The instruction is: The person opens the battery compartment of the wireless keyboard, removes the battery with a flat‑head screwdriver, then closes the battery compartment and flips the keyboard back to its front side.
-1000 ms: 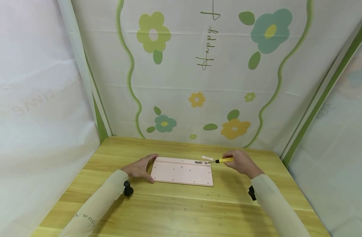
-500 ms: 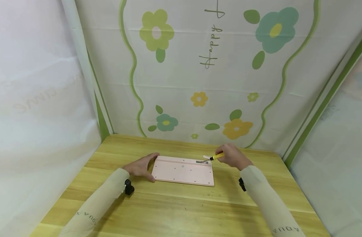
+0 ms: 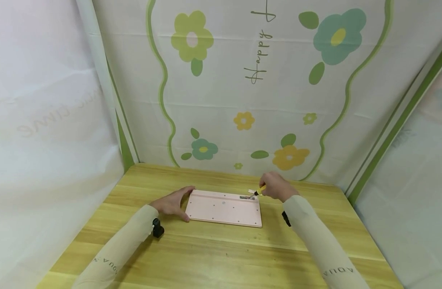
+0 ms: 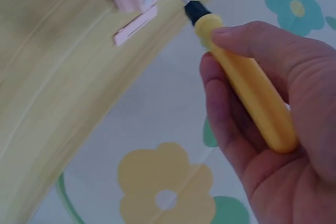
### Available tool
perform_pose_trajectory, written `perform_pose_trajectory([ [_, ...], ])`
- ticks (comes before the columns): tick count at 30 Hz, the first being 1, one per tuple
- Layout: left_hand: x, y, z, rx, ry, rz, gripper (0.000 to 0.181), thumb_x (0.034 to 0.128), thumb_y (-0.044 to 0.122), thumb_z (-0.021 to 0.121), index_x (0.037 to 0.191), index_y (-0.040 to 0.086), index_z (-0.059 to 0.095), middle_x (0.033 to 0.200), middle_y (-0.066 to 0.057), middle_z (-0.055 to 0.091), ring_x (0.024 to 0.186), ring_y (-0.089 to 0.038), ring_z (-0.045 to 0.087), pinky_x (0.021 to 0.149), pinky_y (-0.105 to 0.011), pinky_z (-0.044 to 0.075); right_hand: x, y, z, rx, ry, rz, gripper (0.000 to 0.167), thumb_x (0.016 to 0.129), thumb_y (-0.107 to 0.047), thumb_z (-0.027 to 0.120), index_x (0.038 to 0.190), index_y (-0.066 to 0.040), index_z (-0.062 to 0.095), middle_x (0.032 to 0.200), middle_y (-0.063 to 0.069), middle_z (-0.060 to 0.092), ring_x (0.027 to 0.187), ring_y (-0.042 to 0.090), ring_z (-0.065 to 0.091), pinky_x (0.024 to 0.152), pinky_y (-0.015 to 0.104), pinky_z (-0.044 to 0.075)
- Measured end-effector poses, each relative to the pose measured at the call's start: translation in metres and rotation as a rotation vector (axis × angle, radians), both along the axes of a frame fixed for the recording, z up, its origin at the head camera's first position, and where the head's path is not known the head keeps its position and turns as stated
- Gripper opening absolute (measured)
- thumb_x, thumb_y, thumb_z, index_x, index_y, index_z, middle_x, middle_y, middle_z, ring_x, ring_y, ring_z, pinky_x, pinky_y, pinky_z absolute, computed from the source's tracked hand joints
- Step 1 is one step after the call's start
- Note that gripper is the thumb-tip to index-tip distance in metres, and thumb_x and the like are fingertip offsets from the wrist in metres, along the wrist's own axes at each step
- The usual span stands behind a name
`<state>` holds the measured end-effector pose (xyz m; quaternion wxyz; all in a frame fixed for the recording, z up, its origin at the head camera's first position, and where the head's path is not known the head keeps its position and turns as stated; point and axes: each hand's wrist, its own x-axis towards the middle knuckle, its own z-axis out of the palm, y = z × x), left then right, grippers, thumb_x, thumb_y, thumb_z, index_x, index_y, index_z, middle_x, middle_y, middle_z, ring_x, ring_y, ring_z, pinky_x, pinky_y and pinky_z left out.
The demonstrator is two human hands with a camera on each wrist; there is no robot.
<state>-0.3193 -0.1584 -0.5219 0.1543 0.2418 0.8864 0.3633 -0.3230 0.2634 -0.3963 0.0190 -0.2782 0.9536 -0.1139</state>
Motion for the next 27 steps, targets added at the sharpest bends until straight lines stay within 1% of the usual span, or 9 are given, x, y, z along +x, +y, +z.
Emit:
perform_pose_trajectory([
  [2,0.000,0.000,0.000,0.000,0.001,0.000,0.131,0.0695,0.034,0.101,0.169,0.008,0.020,0.176,-0.015,0.024,0.163,-0.038,0.022,0.132,-0.057,0.024,0.000,-0.007,0.004,0.021,-0.019,-0.019,0.012,0.083,0.006,0.078,0.076,-0.003,0.076,0.080,0.005,0.072,0.070,0.013,0.059,0.063,0.028,0.054],
  [5,0.000,0.001,0.001,0.009,-0.004,0.000,0.131,0.0693,0.032,0.102,0.169,0.008,0.020,0.175,-0.015,0.024,0.163,-0.038,0.022,0.133,-0.057,0.023,0.001,-0.019,0.010,0.036,-0.047,-0.046,0.040,0.080,0.011,0.075,0.056,-0.011,0.051,0.058,-0.005,0.042,0.056,0.009,0.036,0.054,0.023,0.036],
  [7,0.001,0.001,0.001,0.010,-0.010,0.003,0.131,0.0691,0.032,0.102,0.169,0.009,0.020,0.175,-0.015,0.024,0.163,-0.037,0.021,0.133,-0.056,0.023,0.002,-0.026,0.013,0.057,-0.057,-0.062,0.054,0.080,0.014,0.073,0.056,-0.016,0.035,0.058,-0.006,0.024,0.055,0.010,0.023,0.053,0.024,0.026],
  [9,0.002,0.002,0.001,0.019,-0.015,0.005,0.131,0.0689,0.031,0.102,0.169,0.008,0.021,0.175,-0.015,0.025,0.163,-0.037,0.021,0.133,-0.057,0.023,0.003,-0.033,0.016,0.092,-0.058,-0.074,0.057,0.081,0.015,0.072,0.058,-0.017,0.031,0.060,-0.006,0.019,0.055,0.011,0.020,0.052,0.024,0.024],
  [14,0.002,0.003,0.002,0.011,-0.017,0.005,0.131,0.0691,0.032,0.102,0.169,0.009,0.020,0.176,-0.014,0.024,0.164,-0.036,0.021,0.133,-0.056,0.023,0.004,-0.044,0.017,0.171,-0.050,-0.089,0.049,0.086,0.013,0.074,0.062,-0.015,0.043,0.061,-0.005,0.032,0.057,0.010,0.029,0.053,0.023,0.032],
  [20,0.002,0.002,0.002,0.012,-0.008,0.007,0.131,0.0688,0.031,0.102,0.169,0.008,0.021,0.175,-0.015,0.025,0.163,-0.038,0.022,0.132,-0.058,0.024,0.005,-0.036,0.013,0.122,-0.021,-0.049,0.048,0.086,0.014,0.073,0.062,-0.014,0.041,0.066,-0.003,0.031,0.061,0.012,0.027,0.054,0.024,0.028],
  [22,0.001,0.002,0.001,0.002,-0.005,0.010,0.131,0.0687,0.032,0.102,0.169,0.008,0.020,0.175,-0.015,0.025,0.163,-0.037,0.022,0.132,-0.057,0.024,0.004,-0.029,0.010,0.091,-0.005,-0.032,0.039,0.086,0.011,0.076,0.062,-0.008,0.051,0.069,0.001,0.040,0.065,0.014,0.033,0.059,0.027,0.034],
  [24,0.001,0.002,-0.001,-0.013,0.001,0.013,0.132,0.0686,0.034,0.102,0.169,0.009,0.020,0.176,-0.013,0.025,0.164,-0.036,0.022,0.132,-0.056,0.024,0.002,-0.019,0.006,0.058,0.016,-0.001,0.026,0.085,0.007,0.079,0.065,-0.002,0.066,0.074,0.005,0.054,0.070,0.016,0.045,0.063,0.030,0.044],
  [27,0.000,0.001,-0.003,-0.024,0.016,0.013,0.132,0.0682,0.036,0.102,0.168,0.008,0.021,0.175,-0.014,0.026,0.163,-0.037,0.023,0.132,-0.057,0.025,-0.001,-0.005,-0.002,-0.017,-0.014,-0.001,0.006,0.087,0.003,0.081,0.081,0.003,0.079,0.086,0.011,0.074,0.080,0.020,0.064,0.073,0.038,0.060],
])
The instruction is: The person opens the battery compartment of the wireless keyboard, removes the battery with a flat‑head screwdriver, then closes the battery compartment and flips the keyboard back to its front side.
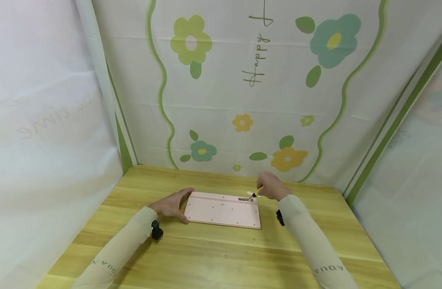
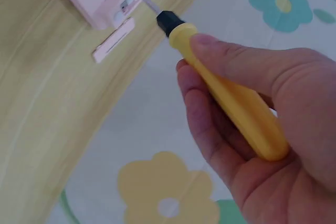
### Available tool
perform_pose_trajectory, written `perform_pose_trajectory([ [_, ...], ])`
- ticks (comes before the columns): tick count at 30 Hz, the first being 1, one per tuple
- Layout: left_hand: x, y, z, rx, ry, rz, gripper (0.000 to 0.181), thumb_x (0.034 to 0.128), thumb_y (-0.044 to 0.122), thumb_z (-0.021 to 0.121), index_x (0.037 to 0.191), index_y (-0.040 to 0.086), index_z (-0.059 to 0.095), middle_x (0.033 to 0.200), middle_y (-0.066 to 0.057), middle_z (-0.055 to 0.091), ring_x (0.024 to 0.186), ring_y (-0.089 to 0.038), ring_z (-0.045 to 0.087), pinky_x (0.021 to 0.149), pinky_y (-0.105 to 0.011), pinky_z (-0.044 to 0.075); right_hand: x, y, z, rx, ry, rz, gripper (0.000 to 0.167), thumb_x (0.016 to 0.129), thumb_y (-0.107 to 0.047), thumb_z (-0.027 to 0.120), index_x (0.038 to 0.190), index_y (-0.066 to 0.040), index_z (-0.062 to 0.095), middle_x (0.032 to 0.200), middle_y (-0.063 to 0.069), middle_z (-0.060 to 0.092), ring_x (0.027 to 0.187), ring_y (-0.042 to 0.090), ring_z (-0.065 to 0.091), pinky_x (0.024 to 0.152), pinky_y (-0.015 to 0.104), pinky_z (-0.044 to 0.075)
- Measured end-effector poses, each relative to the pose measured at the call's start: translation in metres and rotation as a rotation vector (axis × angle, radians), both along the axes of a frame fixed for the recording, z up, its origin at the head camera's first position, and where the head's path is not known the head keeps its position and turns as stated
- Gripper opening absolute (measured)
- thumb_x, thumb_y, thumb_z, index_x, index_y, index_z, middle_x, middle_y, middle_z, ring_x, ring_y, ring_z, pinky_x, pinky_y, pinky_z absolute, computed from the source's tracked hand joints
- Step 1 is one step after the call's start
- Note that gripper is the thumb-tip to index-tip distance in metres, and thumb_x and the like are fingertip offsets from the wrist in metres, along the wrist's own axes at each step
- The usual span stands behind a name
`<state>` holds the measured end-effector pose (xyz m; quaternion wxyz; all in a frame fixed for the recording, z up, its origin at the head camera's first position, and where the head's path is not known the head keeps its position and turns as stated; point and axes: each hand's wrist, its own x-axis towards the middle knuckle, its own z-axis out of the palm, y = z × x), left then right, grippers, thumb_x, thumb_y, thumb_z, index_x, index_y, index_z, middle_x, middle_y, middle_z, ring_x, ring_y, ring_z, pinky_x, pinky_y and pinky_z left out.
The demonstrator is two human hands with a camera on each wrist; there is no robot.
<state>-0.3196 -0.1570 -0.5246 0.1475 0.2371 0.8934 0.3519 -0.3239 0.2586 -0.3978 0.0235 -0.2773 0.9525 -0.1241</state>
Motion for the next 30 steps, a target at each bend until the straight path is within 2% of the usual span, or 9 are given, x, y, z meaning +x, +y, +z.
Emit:
perform_pose_trajectory([
  [1,0.000,0.000,0.000,0.001,0.003,0.000,0.132,0.0681,0.036,0.102,0.168,0.008,0.021,0.175,-0.015,0.026,0.163,-0.037,0.024,0.132,-0.057,0.026,-0.001,0.005,-0.002,-0.025,-0.013,0.002,0.001,0.087,0.002,0.081,0.087,0.003,0.081,0.090,0.013,0.077,0.083,0.022,0.069,0.076,0.042,0.063],
  [4,0.000,0.000,0.001,0.009,0.008,-0.001,0.131,0.0682,0.035,0.102,0.168,0.007,0.022,0.175,-0.015,0.027,0.162,-0.038,0.024,0.132,-0.057,0.026,-0.003,0.018,-0.008,-0.094,-0.061,-0.015,0.008,0.091,-0.001,0.079,0.097,0.003,0.082,0.097,0.016,0.080,0.089,0.028,0.075,0.080,0.046,0.065],
  [12,0.001,0.000,0.002,0.001,0.010,-0.004,0.130,0.0688,0.034,0.102,0.168,0.008,0.022,0.174,-0.014,0.028,0.163,-0.036,0.025,0.132,-0.055,0.025,-0.001,0.047,-0.025,-0.216,-0.157,-0.106,0.017,0.096,-0.013,0.077,0.107,-0.001,0.082,0.111,0.018,0.080,0.104,0.034,0.074,0.089,0.050,0.063],
  [16,0.001,0.000,0.001,0.002,0.010,-0.007,0.129,0.0691,0.034,0.101,0.168,0.008,0.023,0.174,-0.014,0.029,0.162,-0.036,0.026,0.132,-0.055,0.026,0.002,0.057,-0.034,-0.283,-0.188,-0.128,0.020,0.097,-0.015,0.077,0.109,0.000,0.081,0.113,0.021,0.079,0.099,0.030,0.076,0.088,0.050,0.064],
  [19,0.001,-0.001,0.000,0.012,0.012,-0.014,0.129,0.0689,0.033,0.102,0.168,0.007,0.023,0.174,-0.015,0.029,0.162,-0.037,0.026,0.132,-0.056,0.026,0.003,0.062,-0.041,-0.320,-0.208,-0.131,0.018,0.097,-0.016,0.076,0.108,-0.001,0.082,0.113,0.019,0.080,0.093,0.023,0.076,0.083,0.044,0.064],
  [23,0.000,-0.001,-0.001,0.024,0.012,-0.016,0.129,0.0681,0.031,0.102,0.167,0.006,0.023,0.174,-0.016,0.029,0.162,-0.038,0.026,0.131,-0.057,0.026,0.000,0.069,-0.049,-0.357,-0.222,-0.133,0.017,0.098,-0.017,0.076,0.105,-0.003,0.083,0.110,0.015,0.081,0.094,0.020,0.075,0.080,0.037,0.062],
  [30,0.001,0.000,0.001,0.025,0.010,-0.013,0.130,0.0678,0.032,0.102,0.168,0.007,0.023,0.174,-0.015,0.029,0.162,-0.037,0.026,0.132,-0.057,0.026,0.002,0.075,-0.056,-0.413,-0.272,-0.148,0.025,0.101,-0.018,0.072,0.112,0.003,0.079,0.111,0.016,0.080,0.098,0.021,0.077,0.086,0.040,0.066],
])
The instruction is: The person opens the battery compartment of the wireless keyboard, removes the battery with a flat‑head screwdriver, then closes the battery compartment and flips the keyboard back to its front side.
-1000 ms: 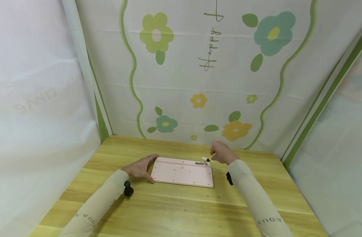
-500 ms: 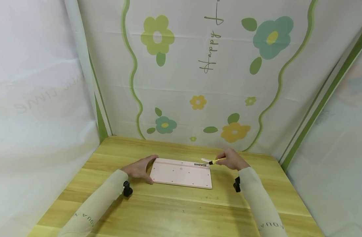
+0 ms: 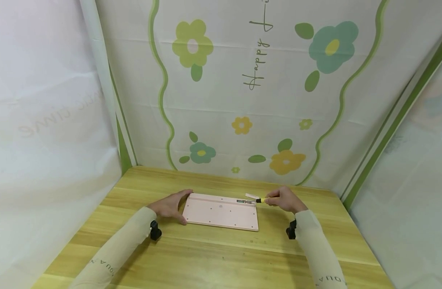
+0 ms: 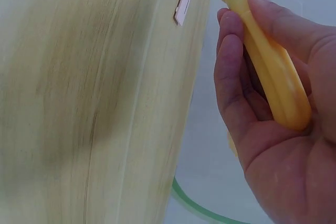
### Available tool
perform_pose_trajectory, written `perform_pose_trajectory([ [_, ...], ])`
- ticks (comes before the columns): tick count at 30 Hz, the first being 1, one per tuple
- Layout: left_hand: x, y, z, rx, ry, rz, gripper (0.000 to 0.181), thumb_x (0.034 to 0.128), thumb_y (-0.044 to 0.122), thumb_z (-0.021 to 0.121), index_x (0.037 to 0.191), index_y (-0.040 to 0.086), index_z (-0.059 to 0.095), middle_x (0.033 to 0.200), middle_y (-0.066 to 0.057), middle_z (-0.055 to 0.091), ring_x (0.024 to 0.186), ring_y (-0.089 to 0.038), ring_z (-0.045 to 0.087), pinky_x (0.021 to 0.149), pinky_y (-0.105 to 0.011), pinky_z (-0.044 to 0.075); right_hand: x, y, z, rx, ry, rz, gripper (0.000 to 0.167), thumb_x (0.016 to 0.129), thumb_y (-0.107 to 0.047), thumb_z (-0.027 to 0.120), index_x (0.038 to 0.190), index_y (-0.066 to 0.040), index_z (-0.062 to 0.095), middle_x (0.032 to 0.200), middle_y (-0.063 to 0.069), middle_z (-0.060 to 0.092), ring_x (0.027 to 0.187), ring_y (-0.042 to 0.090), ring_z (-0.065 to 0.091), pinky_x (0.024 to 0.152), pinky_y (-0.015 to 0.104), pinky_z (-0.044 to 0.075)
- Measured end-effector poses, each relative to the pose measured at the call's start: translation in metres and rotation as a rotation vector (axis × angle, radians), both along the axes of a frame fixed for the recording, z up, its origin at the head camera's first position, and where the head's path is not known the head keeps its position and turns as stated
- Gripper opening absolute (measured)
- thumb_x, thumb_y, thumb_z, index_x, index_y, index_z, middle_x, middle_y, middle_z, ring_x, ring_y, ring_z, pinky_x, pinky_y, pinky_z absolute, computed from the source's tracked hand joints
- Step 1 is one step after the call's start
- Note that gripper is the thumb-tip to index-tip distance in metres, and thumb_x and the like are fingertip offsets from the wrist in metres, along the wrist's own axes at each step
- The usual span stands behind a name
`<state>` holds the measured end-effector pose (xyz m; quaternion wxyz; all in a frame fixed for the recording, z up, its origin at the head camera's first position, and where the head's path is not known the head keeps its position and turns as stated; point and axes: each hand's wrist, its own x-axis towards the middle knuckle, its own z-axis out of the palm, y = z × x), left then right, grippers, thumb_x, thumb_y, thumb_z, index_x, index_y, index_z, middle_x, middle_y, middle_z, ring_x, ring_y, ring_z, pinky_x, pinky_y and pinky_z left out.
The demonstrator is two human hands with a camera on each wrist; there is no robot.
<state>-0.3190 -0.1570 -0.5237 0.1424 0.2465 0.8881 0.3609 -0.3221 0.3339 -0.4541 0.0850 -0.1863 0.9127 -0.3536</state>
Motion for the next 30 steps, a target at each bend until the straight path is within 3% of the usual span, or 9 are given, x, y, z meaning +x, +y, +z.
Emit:
perform_pose_trajectory([
  [7,0.0006,0.0000,0.0014,-0.004,-0.003,-0.003,0.130,0.0677,0.032,0.102,0.168,0.006,0.024,0.174,-0.016,0.029,0.162,-0.038,0.026,0.131,-0.057,0.026,-0.0016,0.0042,-0.0055,-0.071,-0.047,0.011,0.027,0.103,-0.016,0.070,0.112,0.008,0.078,0.106,0.027,0.078,0.095,0.028,0.078,0.085,0.042,0.066],
  [18,0.0007,0.0007,0.0037,-0.019,-0.009,0.016,0.129,0.0679,0.030,0.102,0.168,0.008,0.024,0.174,-0.015,0.028,0.162,-0.037,0.026,0.132,-0.057,0.025,-0.0010,0.0036,-0.0072,-0.169,-0.157,-0.033,0.029,0.104,-0.010,0.067,0.119,0.013,0.074,0.112,0.028,0.077,0.099,0.032,0.079,0.086,0.040,0.066],
  [24,0.0011,0.0014,0.0033,-0.014,-0.018,0.010,0.129,0.0684,0.030,0.102,0.168,0.007,0.024,0.174,-0.015,0.028,0.162,-0.037,0.025,0.132,-0.057,0.026,0.0023,0.0004,-0.0037,-0.117,-0.145,-0.045,0.028,0.104,-0.012,0.067,0.118,0.011,0.075,0.113,0.028,0.077,0.101,0.034,0.078,0.088,0.042,0.066],
  [30,0.0003,0.0012,0.0024,-0.004,-0.018,0.001,0.129,0.0689,0.030,0.102,0.168,0.005,0.023,0.174,-0.016,0.028,0.162,-0.038,0.026,0.131,-0.057,0.026,0.0055,-0.0028,-0.0003,-0.010,-0.054,-0.062,0.028,0.103,-0.020,0.070,0.114,0.004,0.078,0.107,0.021,0.079,0.097,0.034,0.075,0.081,0.037,0.065],
])
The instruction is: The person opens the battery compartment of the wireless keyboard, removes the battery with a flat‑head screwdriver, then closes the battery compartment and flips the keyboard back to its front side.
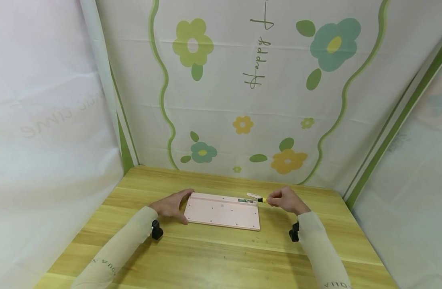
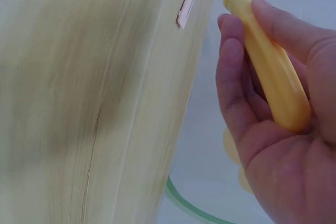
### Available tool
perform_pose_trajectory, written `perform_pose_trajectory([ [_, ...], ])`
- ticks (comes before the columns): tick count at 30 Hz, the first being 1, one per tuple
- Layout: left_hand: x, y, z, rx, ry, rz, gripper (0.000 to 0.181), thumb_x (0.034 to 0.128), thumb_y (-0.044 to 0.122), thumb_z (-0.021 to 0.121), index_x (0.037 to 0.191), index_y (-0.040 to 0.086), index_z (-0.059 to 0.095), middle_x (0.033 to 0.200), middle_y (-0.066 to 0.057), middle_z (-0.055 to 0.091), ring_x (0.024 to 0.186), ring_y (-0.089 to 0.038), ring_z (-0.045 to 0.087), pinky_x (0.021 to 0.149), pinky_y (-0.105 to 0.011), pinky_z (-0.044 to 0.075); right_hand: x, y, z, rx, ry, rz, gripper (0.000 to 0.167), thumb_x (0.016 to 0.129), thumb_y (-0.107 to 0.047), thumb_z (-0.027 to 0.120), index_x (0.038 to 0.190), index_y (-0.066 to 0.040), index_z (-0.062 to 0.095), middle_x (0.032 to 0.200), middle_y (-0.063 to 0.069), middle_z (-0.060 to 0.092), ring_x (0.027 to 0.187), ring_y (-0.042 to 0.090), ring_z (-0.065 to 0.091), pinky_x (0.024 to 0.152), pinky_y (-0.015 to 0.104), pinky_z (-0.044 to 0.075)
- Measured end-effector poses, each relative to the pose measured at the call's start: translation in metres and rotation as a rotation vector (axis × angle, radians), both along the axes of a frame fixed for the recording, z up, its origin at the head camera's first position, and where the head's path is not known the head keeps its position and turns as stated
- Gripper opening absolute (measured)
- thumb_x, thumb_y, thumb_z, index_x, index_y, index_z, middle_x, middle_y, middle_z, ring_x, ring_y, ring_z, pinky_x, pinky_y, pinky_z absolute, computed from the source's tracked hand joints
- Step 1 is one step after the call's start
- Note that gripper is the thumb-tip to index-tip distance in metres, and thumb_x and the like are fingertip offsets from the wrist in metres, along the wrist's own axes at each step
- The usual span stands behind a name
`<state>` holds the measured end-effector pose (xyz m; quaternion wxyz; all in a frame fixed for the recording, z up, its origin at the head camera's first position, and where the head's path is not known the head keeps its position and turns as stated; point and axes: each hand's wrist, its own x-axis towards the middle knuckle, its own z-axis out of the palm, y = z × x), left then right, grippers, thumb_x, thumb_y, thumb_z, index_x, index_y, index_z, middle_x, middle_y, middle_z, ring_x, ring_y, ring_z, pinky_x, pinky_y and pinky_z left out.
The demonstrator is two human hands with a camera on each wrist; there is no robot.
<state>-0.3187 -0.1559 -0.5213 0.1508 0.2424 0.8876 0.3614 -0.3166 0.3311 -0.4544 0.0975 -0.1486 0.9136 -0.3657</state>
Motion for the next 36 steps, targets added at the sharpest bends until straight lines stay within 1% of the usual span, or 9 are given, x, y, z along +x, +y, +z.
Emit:
perform_pose_trajectory([
  [6,0.000,0.000,-0.001,-0.002,0.007,0.000,0.129,0.0694,0.030,0.102,0.167,0.005,0.022,0.174,-0.017,0.028,0.162,-0.038,0.025,0.132,-0.057,0.026,0.003,-0.001,0.002,0.038,0.079,0.021,0.022,0.101,-0.019,0.073,0.109,0.000,0.080,0.099,0.014,0.079,0.087,0.025,0.069,0.070,0.029,0.057],
  [10,0.002,0.000,0.000,0.010,-0.008,0.005,0.128,0.0698,0.029,0.101,0.168,0.006,0.022,0.174,-0.016,0.027,0.163,-0.037,0.024,0.132,-0.056,0.024,0.005,0.002,0.000,0.046,0.106,0.037,0.019,0.099,-0.016,0.074,0.106,0.000,0.080,0.100,0.016,0.078,0.083,0.019,0.068,0.070,0.027,0.057],
  [13,0.005,0.000,0.001,0.010,-0.010,0.013,0.127,0.0699,0.028,0.101,0.168,0.007,0.023,0.174,-0.015,0.028,0.163,-0.037,0.024,0.133,-0.056,0.024,0.007,0.008,-0.003,0.064,0.132,0.028,0.017,0.099,-0.019,0.074,0.105,-0.004,0.080,0.102,0.012,0.079,0.089,0.021,0.069,0.074,0.029,0.058],
  [15,0.006,0.000,0.000,0.001,-0.007,0.017,0.127,0.0700,0.029,0.101,0.168,0.008,0.023,0.174,-0.014,0.028,0.163,-0.036,0.024,0.133,-0.056,0.024,0.010,0.013,-0.005,0.075,0.154,0.005,0.017,0.099,-0.022,0.075,0.107,-0.007,0.081,0.108,0.010,0.079,0.098,0.026,0.071,0.080,0.033,0.060],
  [17,0.006,0.000,0.000,0.001,-0.005,0.020,0.126,0.0701,0.028,0.101,0.168,0.008,0.024,0.174,-0.015,0.028,0.163,-0.037,0.025,0.132,-0.056,0.024,0.012,0.018,-0.007,0.090,0.186,-0.012,0.019,0.100,-0.025,0.074,0.110,-0.009,0.081,0.115,0.012,0.078,0.107,0.032,0.072,0.088,0.043,0.061],
  [20,0.007,0.000,0.000,-0.001,-0.005,0.019,0.126,0.0706,0.029,0.101,0.168,0.008,0.023,0.174,-0.015,0.028,0.163,-0.037,0.025,0.132,-0.057,0.025,0.016,0.025,-0.011,0.108,0.232,-0.063,0.025,0.101,-0.029,0.074,0.114,-0.010,0.080,0.127,0.018,0.075,0.121,0.042,0.068,0.100,0.058,0.058],
  [22,0.006,0.000,0.001,0.001,-0.001,0.016,0.127,0.0708,0.029,0.101,0.168,0.007,0.023,0.174,-0.015,0.028,0.163,-0.037,0.024,0.132,-0.057,0.024,0.018,0.029,-0.013,0.114,0.253,-0.100,0.027,0.101,-0.031,0.073,0.115,-0.010,0.080,0.130,0.021,0.073,0.125,0.046,0.065,0.103,0.063,0.055],
  [31,0.004,0.000,0.003,0.007,0.000,0.007,0.127,0.0704,0.029,0.101,0.168,0.006,0.022,0.174,-0.015,0.028,0.163,-0.037,0.024,0.133,-0.056,0.023,0.029,0.032,-0.024,0.101,0.275,-0.227,0.016,0.100,-0.022,0.075,0.106,-0.008,0.080,0.119,0.019,0.078,0.121,0.049,0.067,0.102,0.068,0.053],
  [36,0.004,0.000,0.003,-0.002,0.012,0.006,0.127,0.0706,0.029,0.101,0.168,0.007,0.022,0.175,-0.015,0.027,0.163,-0.037,0.024,0.132,-0.056,0.024,0.029,0.030,-0.036,0.100,0.294,-0.300,0.020,0.098,-0.021,0.076,0.106,-0.003,0.079,0.112,0.020,0.079,0.109,0.043,0.071,0.092,0.055,0.060],
])
